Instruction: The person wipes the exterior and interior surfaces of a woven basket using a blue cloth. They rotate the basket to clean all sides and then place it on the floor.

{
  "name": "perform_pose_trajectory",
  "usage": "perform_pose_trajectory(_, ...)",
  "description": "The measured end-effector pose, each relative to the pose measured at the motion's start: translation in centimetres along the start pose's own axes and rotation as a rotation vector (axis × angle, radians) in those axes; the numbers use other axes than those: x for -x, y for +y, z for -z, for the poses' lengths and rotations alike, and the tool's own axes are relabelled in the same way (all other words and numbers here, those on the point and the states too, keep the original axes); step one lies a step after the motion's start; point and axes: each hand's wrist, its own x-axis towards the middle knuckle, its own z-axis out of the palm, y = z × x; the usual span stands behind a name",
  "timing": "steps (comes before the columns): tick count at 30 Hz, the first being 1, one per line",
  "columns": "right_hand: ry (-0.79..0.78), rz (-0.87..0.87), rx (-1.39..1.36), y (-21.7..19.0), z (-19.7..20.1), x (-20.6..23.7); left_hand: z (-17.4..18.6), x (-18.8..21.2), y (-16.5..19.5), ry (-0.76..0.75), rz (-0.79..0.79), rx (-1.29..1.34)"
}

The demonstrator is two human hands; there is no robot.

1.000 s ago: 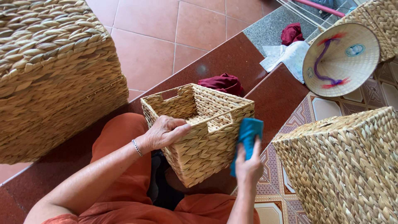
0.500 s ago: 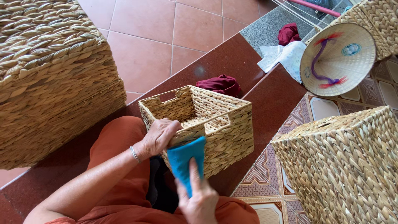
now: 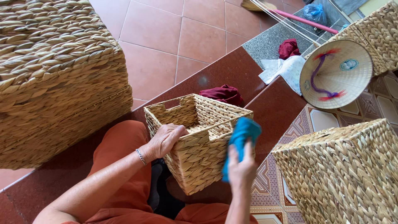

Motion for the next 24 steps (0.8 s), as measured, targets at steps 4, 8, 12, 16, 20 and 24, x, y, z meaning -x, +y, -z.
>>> perform_pose_trajectory(4,-0.135,0.293,-0.014,-4.1,-1.1,8.9,-0.2,0.0,0.3,-0.003,0.222,0.143)
perform_pose_trajectory(8,0.054,0.713,0.085,-5.1,-2.3,12.2,-0.2,0.2,-0.1,-0.026,0.467,0.241)
perform_pose_trajectory(12,0.034,0.625,0.089,-2.7,-2.6,7.9,0.2,0.1,-0.4,-0.107,0.232,0.019)
perform_pose_trajectory(16,0.047,0.209,0.273,0.5,-0.6,0.6,0.4,0.2,0.9,-0.034,0.079,-0.015)
perform_pose_trajectory(20,0.117,-0.045,0.285,3.9,1.3,-3.6,0.5,-0.2,2.2,-0.065,0.181,0.034)
perform_pose_trajectory(24,0.148,-0.019,-0.008,7.7,1.1,-2.9,1.1,-0.3,3.1,-0.086,0.174,0.037)
